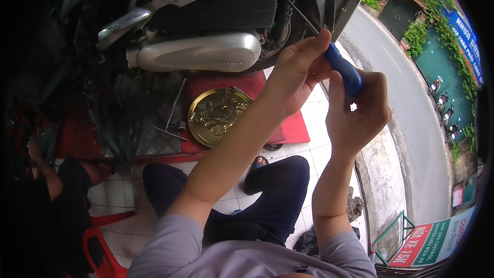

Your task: The person uses a screwdriver to tighten screws on the engine casing of a white motorcycle. They work on the side of the engine, occasionally adjusting their grip and position while seated on a small stool.

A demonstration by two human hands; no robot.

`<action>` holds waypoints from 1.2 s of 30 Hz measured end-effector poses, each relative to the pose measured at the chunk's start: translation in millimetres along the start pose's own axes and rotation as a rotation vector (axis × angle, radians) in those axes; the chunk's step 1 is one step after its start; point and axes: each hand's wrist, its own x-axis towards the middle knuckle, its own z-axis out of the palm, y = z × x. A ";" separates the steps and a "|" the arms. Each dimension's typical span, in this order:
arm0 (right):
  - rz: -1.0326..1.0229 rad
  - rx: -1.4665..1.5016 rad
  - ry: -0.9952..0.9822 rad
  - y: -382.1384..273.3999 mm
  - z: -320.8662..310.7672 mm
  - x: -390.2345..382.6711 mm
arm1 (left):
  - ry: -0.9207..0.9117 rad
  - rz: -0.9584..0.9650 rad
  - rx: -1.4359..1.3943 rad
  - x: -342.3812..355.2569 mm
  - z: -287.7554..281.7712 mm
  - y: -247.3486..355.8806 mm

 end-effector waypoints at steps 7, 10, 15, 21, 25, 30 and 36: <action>-0.045 -0.128 0.041 11.8 10.6 6.3 | -0.217 0.045 -0.163 2.6 -3.3 -15.0; 0.056 -0.074 0.000 11.7 8.9 7.7 | -0.160 0.043 -0.141 3.9 -2.9 -17.3; -0.044 -0.014 -0.029 -0.9 -5.8 8.9 | -0.020 0.022 -0.057 7.1 3.2 -15.6; -0.024 -0.088 0.001 6.1 -7.6 0.2 | 0.088 0.012 0.150 5.5 3.7 -11.0; 0.052 -0.276 0.048 12.5 -4.1 8.3 | -0.292 0.079 -0.134 9.3 -6.1 -24.6; 0.134 -0.268 -0.069 22.3 -7.1 8.8 | -0.248 0.088 -0.157 16.9 -8.4 -36.9; -0.188 -0.068 0.062 12.7 -9.1 9.7 | -0.151 0.066 -0.091 19.4 -6.9 -28.0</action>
